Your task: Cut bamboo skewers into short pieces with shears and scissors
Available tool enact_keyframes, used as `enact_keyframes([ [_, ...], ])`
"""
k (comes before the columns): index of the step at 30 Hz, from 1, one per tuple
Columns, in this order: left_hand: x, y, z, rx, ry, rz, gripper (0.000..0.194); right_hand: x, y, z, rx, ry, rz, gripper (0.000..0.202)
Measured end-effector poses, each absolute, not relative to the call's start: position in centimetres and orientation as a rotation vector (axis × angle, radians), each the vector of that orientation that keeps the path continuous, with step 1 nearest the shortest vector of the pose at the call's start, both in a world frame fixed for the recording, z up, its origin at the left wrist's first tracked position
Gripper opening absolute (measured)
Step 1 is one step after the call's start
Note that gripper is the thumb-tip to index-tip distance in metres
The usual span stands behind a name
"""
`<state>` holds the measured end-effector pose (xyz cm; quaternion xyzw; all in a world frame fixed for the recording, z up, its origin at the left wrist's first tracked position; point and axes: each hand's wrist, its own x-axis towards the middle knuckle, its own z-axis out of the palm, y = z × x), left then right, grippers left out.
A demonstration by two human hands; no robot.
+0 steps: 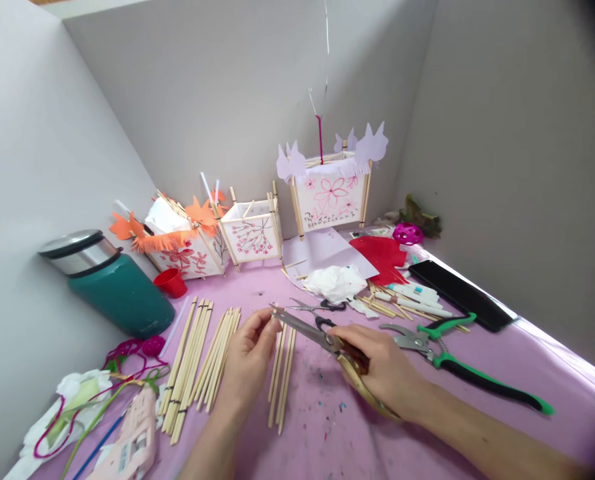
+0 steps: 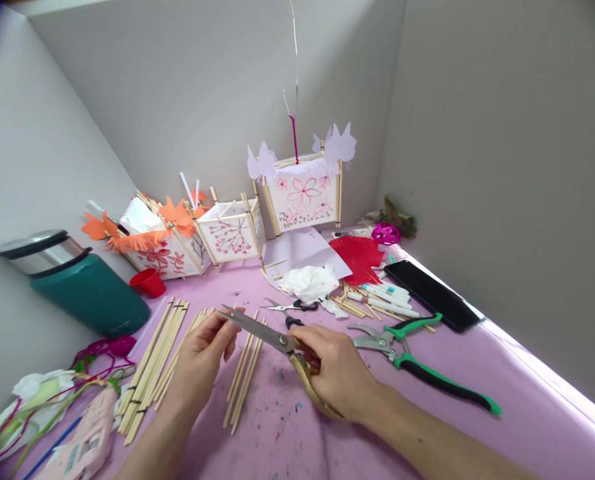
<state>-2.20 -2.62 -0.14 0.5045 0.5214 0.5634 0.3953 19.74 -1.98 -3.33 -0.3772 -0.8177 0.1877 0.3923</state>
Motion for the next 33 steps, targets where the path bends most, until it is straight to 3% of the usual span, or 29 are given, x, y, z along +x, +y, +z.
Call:
enact_keyframes([
  [12, -1.6, -3.2, 0.0, 1.046, 1.165, 1.316, 0.039, 20.2, -1.6, -3.4, -1.184, -2.154, -0.08, 0.043],
  [23, -1.0, -3.4, 0.1, 1.044, 1.185, 1.233, 0.032, 20.3, -1.4, -3.8, -1.239, -2.189, -0.059, 0.042],
  [33, -1.2, -3.2, -0.4, 0.927, 1.289, 1.173, 0.05, 20.3, -1.4, -4.1, -1.222, -2.211, -0.202, 0.037],
])
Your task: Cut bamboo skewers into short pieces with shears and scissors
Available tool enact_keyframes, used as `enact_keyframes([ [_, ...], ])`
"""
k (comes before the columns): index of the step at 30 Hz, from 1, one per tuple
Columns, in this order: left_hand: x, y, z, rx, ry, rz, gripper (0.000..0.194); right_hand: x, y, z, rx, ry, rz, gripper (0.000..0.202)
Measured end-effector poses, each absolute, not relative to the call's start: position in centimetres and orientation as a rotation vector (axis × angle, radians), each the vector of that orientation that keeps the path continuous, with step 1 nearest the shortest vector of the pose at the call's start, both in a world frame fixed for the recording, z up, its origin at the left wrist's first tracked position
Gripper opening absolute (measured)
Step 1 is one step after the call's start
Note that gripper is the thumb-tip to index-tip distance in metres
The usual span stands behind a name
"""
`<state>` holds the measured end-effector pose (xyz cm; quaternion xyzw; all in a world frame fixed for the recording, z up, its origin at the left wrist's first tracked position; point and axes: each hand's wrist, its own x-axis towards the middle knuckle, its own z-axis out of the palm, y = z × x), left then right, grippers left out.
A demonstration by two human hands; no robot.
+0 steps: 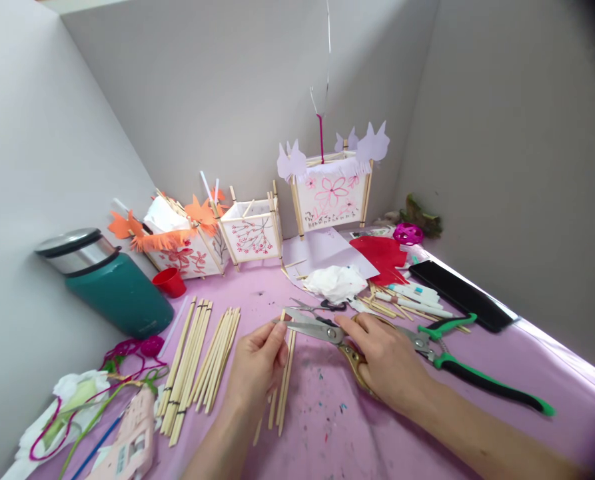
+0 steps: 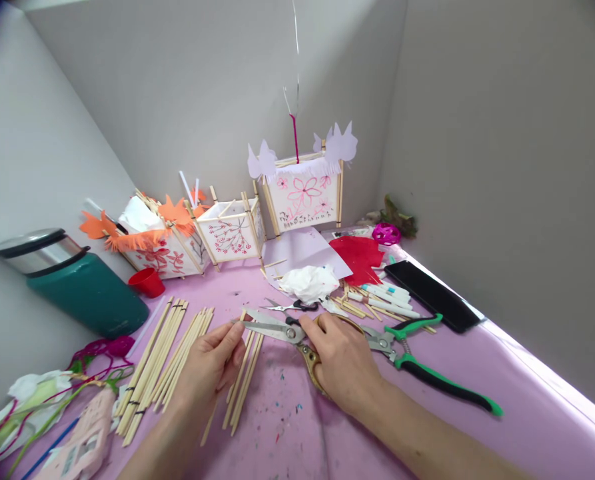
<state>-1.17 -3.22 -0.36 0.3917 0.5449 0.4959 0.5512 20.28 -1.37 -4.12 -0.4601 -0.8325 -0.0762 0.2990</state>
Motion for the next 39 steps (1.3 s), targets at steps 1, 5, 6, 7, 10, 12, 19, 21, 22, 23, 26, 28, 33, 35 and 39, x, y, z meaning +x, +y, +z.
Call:
enact_keyframes([
  [1, -1.17, -3.18, -0.38, 0.914, 1.298, 1.17, 0.05, 20.28, -1.37, -4.16, -1.222, -2.211, -0.207, 0.037],
  [5, -1.16, -3.09, -0.41, 0.896, 1.306, 1.17, 0.047, 20.15, -1.38, -4.37, -1.232, -2.215, -0.234, 0.038],
  [6, -1.15, -3.09, -0.4, 0.894, 1.303, 1.167, 0.046, 20.09, -1.4, -4.41, -1.236, -2.215, -0.237, 0.037],
  [7, -1.12, -3.09, -0.37, 0.892, 1.299, 1.169, 0.046, 20.03, -1.43, -4.44, -1.242, -2.214, -0.234, 0.037],
  [10, -1.03, -3.14, -0.26, 0.877, 1.254, 1.179, 0.047, 19.93, -1.47, -4.4, -1.277, -2.203, -0.198, 0.037],
  [12, -0.99, -3.17, -0.19, 0.86, 1.2, 1.177, 0.049, 19.97, -1.43, -4.28, -1.307, -2.194, -0.186, 0.039],
  [19, -0.98, -3.18, -0.05, 0.84, 1.155, 1.162, 0.041, 20.35, -1.24, -4.18, -1.288, -2.194, -0.207, 0.036],
  [21, -0.96, -3.22, 0.03, 0.842, 1.16, 1.165, 0.04, 20.43, -1.26, -4.23, -1.277, -2.196, -0.188, 0.032],
  [22, -0.95, -3.25, 0.07, 0.841, 1.164, 1.167, 0.04, 20.45, -1.29, -4.23, -1.275, -2.199, -0.177, 0.031],
  [23, -0.94, -3.26, 0.1, 0.84, 1.167, 1.17, 0.04, 20.45, -1.31, -4.22, -1.275, -2.202, -0.167, 0.03],
  [26, -0.93, -3.27, 0.15, 0.839, 1.159, 1.185, 0.042, 20.38, -1.39, -4.07, -1.283, -2.225, -0.16, 0.033],
  [28, -0.95, -3.26, 0.18, 0.835, 1.15, 1.188, 0.046, 20.28, -1.42, -3.97, -1.28, -2.241, -0.168, 0.037],
  [33, -1.02, -3.26, 0.29, 0.816, 1.132, 1.174, 0.045, 20.17, -1.48, -4.0, -1.288, -2.261, -0.149, 0.037],
  [35, -1.03, -3.28, 0.29, 0.812, 1.13, 1.175, 0.041, 20.19, -1.52, -4.1, -1.287, -2.266, -0.138, 0.036],
  [39, -0.99, -3.36, 0.33, 0.806, 1.121, 1.188, 0.038, 20.17, -1.54, -4.35, -1.265, -2.245, -0.209, 0.037],
])
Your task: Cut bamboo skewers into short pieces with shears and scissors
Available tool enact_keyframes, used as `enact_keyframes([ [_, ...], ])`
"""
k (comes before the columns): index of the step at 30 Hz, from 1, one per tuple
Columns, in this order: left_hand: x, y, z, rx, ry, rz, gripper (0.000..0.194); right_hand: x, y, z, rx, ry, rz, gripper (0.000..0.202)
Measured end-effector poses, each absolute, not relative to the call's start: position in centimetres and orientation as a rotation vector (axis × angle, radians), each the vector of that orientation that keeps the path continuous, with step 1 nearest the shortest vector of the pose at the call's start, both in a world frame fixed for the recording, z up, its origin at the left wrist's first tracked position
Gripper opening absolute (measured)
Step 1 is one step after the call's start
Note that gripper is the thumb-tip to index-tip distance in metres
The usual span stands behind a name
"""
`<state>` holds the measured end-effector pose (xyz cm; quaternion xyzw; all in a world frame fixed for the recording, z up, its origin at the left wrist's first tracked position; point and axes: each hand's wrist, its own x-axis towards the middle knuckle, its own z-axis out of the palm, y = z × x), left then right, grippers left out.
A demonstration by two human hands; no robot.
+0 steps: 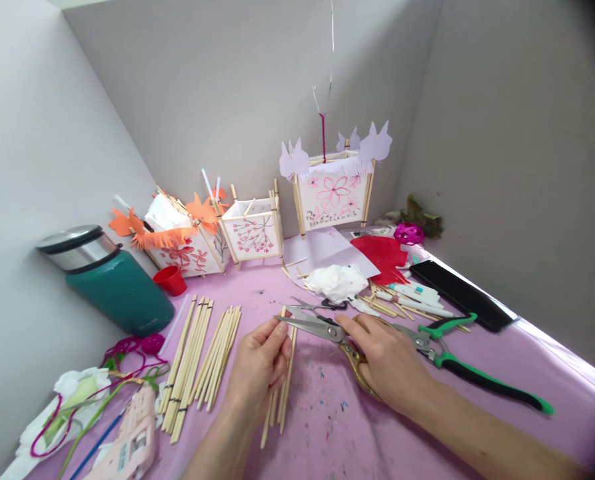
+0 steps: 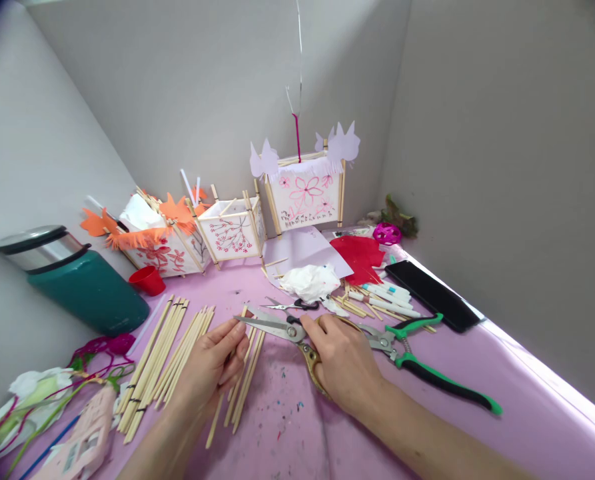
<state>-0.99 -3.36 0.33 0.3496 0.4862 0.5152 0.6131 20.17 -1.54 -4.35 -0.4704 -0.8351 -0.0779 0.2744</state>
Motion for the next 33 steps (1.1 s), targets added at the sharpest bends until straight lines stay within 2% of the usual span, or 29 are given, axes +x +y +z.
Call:
enact_keyframes([
  [10, -0.91, -3.42, 0.33, 0.776, 1.098, 1.186, 0.055, 19.97, -1.23, -4.51, -1.297, -2.185, -0.32, 0.042],
  [18, -1.07, -3.38, 0.28, 0.802, 1.118, 1.172, 0.045, 20.43, -1.44, -4.19, -1.299, -2.239, -0.171, 0.032],
  [25, -1.25, -3.47, 0.14, 0.811, 1.144, 1.178, 0.056, 20.72, -1.37, -4.0, -1.349, -2.276, -0.02, 0.029],
  [33, -1.41, -3.35, 0.24, 0.815, 1.073, 1.193, 0.052, 20.67, -1.34, -3.77, -1.343, -2.242, 0.066, 0.027],
])
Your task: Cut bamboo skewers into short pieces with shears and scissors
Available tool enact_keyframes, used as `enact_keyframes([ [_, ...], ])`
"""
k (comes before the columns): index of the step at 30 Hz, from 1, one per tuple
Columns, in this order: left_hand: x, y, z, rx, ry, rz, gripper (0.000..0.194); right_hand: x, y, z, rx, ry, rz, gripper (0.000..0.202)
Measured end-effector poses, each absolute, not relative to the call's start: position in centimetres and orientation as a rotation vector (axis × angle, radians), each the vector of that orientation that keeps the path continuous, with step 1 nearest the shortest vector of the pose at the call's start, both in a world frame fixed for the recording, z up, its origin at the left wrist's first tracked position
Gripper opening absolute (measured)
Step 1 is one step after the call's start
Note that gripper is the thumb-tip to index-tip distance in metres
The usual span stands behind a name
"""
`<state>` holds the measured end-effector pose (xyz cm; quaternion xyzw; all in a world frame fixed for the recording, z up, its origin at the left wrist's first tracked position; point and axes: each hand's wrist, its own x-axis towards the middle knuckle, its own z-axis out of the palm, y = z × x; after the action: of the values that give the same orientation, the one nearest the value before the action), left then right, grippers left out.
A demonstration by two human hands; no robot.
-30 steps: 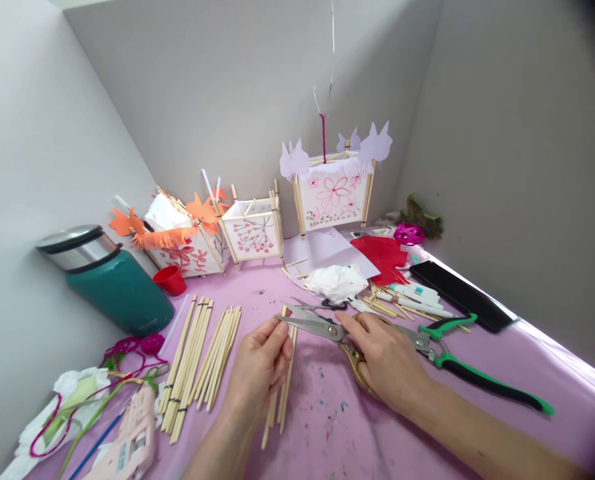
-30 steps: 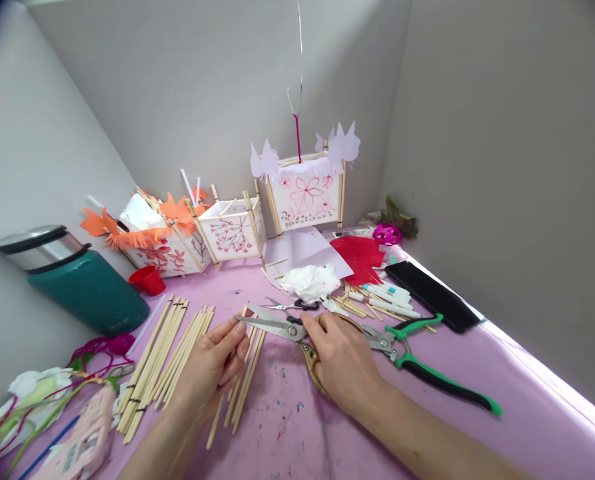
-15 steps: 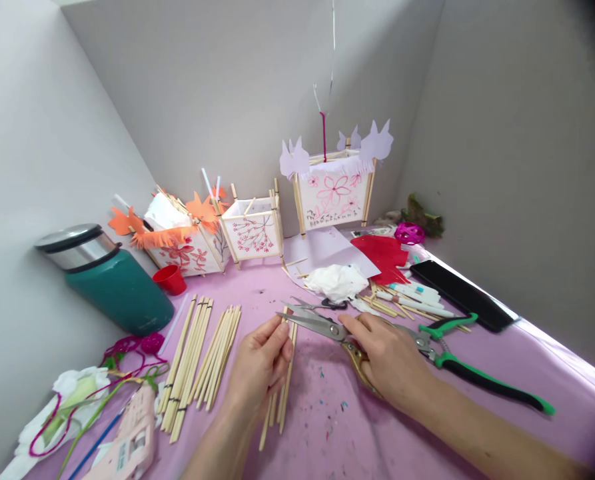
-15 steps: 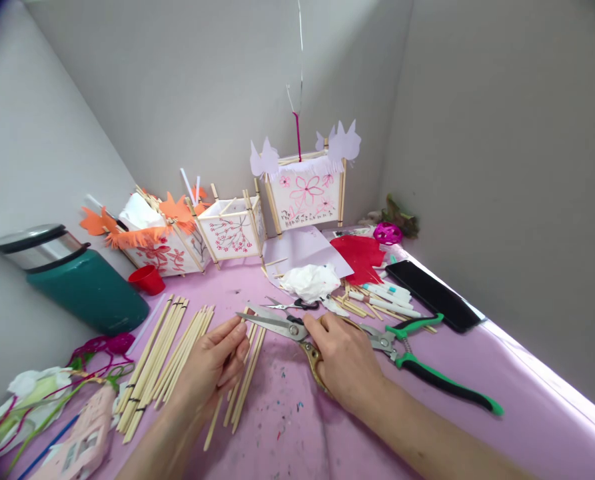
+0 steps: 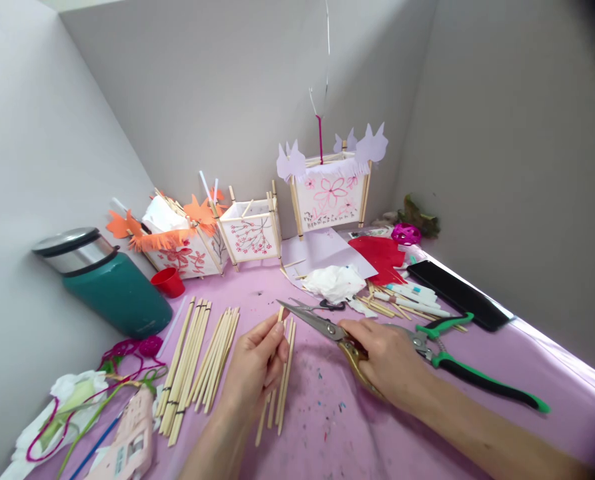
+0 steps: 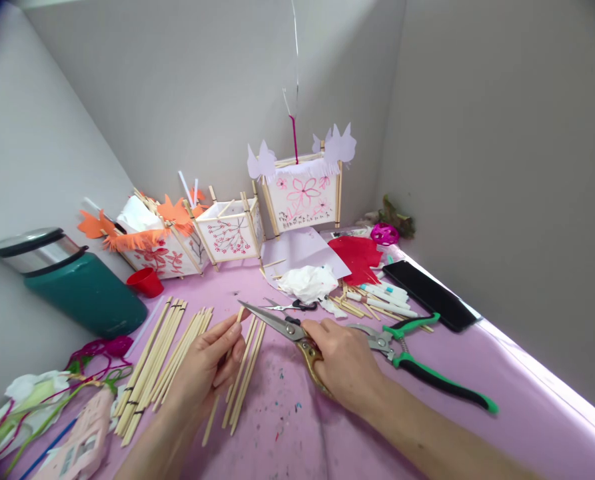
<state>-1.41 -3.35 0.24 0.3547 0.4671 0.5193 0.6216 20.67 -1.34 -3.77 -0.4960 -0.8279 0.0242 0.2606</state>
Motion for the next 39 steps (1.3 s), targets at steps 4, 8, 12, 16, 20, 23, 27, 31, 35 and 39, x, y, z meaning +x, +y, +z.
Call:
enact_keyframes([
  [4, -1.32, -3.42, 0.5, 0.782, 1.036, 1.215, 0.052, 20.54, -1.33, -3.63, -1.282, -2.234, 0.041, 0.048],
  [8, -1.21, -3.54, 0.68, 0.78, 1.031, 1.203, 0.048, 20.6, -1.31, -3.66, -1.283, -2.266, -0.011, 0.06],
  [12, -1.13, -3.59, 0.77, 0.759, 1.036, 1.2, 0.048, 20.54, -1.34, -3.82, -1.298, -2.269, -0.049, 0.053],
  [16, -1.04, -3.6, 0.87, 0.729, 1.034, 1.188, 0.049, 20.33, -1.34, -4.06, -1.327, -2.247, -0.127, 0.043],
  [20, -1.01, -3.52, 0.76, 0.717, 1.044, 1.191, 0.047, 20.23, -1.42, -4.09, -1.343, -2.265, -0.094, 0.039],
  [23, -1.05, -3.5, 0.6, 0.73, 1.054, 1.188, 0.042, 20.3, -1.53, -3.84, -1.356, -2.287, -0.027, 0.035],
  [27, -1.11, -3.56, 0.52, 0.744, 1.052, 1.189, 0.041, 20.49, -1.59, -3.52, -1.351, -2.289, 0.012, 0.031],
  [31, -1.2, -3.61, 0.6, 0.729, 1.019, 1.205, 0.043, 20.56, -1.6, -3.47, -1.359, -2.29, 0.042, 0.03],
  [35, -1.38, -3.56, 0.54, 0.726, 1.018, 1.188, 0.046, 20.62, -1.54, -3.48, -1.387, -2.305, 0.047, 0.031],
  [39, -1.49, -3.37, 0.25, 0.727, 1.024, 1.187, 0.05, 20.77, -1.36, -3.47, -1.373, -2.317, 0.025, 0.031],
])
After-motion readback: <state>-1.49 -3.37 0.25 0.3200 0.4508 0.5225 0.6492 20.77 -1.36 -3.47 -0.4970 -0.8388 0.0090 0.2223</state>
